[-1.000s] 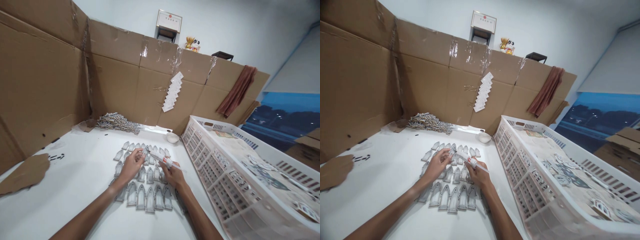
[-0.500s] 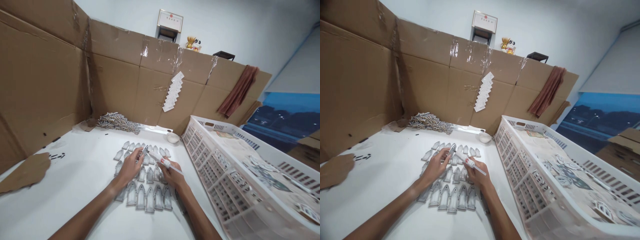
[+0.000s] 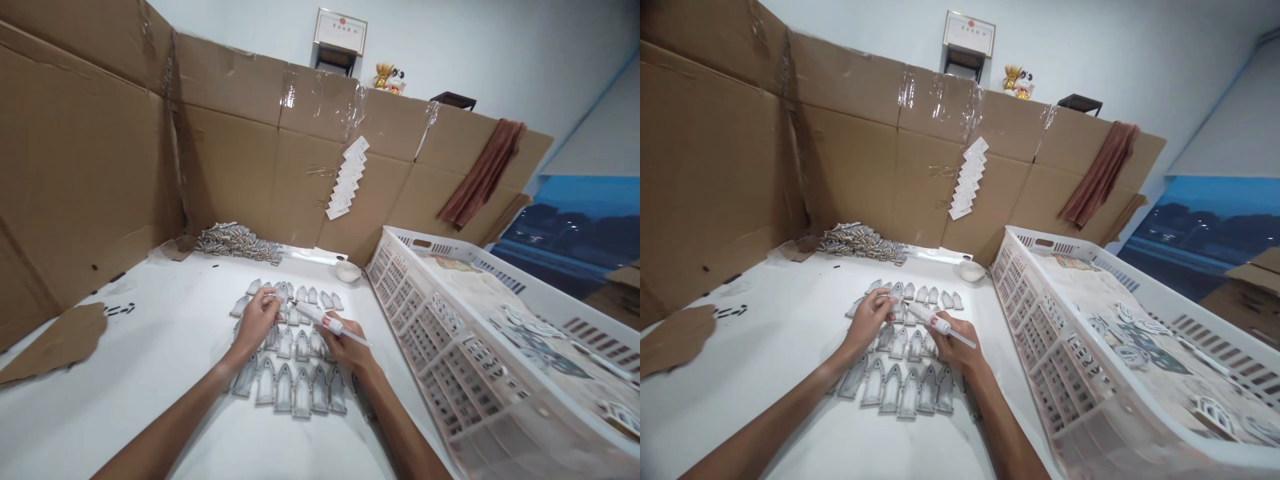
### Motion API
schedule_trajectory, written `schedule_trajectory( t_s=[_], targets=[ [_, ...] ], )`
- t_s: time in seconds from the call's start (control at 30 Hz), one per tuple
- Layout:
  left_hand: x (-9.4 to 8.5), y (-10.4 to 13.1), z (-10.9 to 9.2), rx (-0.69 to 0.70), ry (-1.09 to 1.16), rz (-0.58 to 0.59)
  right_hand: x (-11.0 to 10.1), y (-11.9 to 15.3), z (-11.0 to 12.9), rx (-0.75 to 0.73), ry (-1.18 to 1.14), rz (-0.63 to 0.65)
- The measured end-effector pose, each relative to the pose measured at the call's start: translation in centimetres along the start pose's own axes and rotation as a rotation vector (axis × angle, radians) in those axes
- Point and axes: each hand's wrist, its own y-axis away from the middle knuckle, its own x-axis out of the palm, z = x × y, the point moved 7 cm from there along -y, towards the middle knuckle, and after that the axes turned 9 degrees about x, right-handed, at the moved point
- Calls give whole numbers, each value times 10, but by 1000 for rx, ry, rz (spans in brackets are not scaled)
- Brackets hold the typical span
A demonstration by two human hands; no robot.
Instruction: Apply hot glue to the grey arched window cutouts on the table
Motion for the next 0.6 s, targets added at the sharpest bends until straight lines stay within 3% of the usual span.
schedule_trajectory(
  t_s=[0.6],
  targets=[
    [10,1,1,-19,78,84,5,0,6,37,-7,98]
  ],
)
